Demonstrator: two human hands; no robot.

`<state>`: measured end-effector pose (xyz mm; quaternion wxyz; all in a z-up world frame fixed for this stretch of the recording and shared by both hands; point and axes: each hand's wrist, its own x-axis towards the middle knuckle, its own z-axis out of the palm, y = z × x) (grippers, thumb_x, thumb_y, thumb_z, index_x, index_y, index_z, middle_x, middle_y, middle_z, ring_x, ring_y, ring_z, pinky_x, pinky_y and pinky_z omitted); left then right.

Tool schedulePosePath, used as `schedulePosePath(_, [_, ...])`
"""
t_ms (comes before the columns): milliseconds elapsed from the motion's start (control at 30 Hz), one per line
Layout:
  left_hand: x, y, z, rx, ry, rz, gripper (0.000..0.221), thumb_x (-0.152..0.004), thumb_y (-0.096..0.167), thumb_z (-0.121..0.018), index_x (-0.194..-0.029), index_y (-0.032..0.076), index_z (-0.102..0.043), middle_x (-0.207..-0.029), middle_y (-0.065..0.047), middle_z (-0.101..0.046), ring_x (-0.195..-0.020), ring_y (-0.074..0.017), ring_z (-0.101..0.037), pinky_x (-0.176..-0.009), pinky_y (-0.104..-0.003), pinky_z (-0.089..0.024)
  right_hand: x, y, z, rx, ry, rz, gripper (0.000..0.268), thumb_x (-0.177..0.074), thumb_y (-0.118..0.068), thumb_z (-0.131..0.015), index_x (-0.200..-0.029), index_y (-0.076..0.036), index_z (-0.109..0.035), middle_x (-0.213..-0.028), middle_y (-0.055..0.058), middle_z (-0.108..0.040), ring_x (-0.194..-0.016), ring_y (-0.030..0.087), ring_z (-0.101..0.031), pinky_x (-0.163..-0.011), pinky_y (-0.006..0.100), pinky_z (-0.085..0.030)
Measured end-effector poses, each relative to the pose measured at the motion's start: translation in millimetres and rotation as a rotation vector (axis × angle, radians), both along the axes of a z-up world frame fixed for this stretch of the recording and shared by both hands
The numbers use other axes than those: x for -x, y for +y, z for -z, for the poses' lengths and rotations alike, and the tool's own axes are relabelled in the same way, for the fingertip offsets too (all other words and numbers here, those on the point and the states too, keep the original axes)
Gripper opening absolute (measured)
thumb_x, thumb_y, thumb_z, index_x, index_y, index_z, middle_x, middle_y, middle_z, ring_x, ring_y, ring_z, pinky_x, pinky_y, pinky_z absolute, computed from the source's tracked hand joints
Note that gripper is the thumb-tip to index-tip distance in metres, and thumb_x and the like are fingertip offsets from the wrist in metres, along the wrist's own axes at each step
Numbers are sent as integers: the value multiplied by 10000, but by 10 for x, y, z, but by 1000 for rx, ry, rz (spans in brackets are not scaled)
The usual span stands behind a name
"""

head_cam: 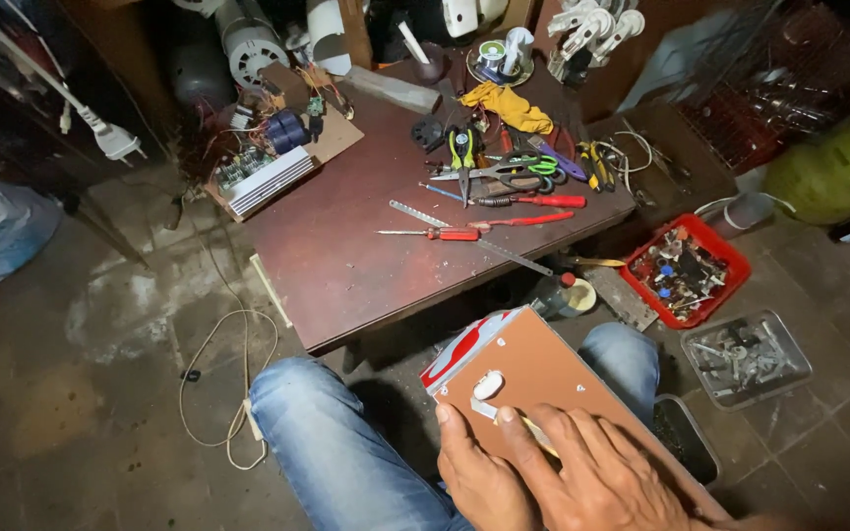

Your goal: Assembling a custom enclosure by screwing a brown plate to a white and red box and applying adhesive.

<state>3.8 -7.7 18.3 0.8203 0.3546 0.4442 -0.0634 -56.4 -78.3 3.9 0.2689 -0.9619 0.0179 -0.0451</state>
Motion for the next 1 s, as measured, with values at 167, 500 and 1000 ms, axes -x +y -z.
schedulePosePath(167, [6, 27, 43, 1, 3, -4, 533, -969, 310, -457, -1052, -138, -734, -918, -307, -729, -799, -399, -652, -674, -478, -495, 24, 66, 5, 18, -9, -10, 489, -938, -383, -373, -1327, -154, -560, -1223, 28, -611, -1078, 118, -644, -727, 294, -506])
schedulePosePath(500, [-19, 16, -48, 3, 18, -9, 539, -974, 317, -452, -1063, -135, -731, -931, -309, -729, -810, -404, -653, -681, -483, -497, 60, 99, 24, 53, -17, -28, 479, -941, -368, -378, -1331, -155, -556, -1226, 27, -610, -1076, 114, -643, -703, 286, -508])
schedulePosePath(1000, [-12, 27, -2, 6, 45, -21, 548, -980, 329, -443, -1080, -130, -725, -950, -311, -729, -827, -410, -655, -690, -490, -500, 46, -11, 128, 106, -26, -59, 467, -944, -345, -385, -1338, -157, -550, -1231, 25, -608, -1072, 106, -642, -667, 274, -510])
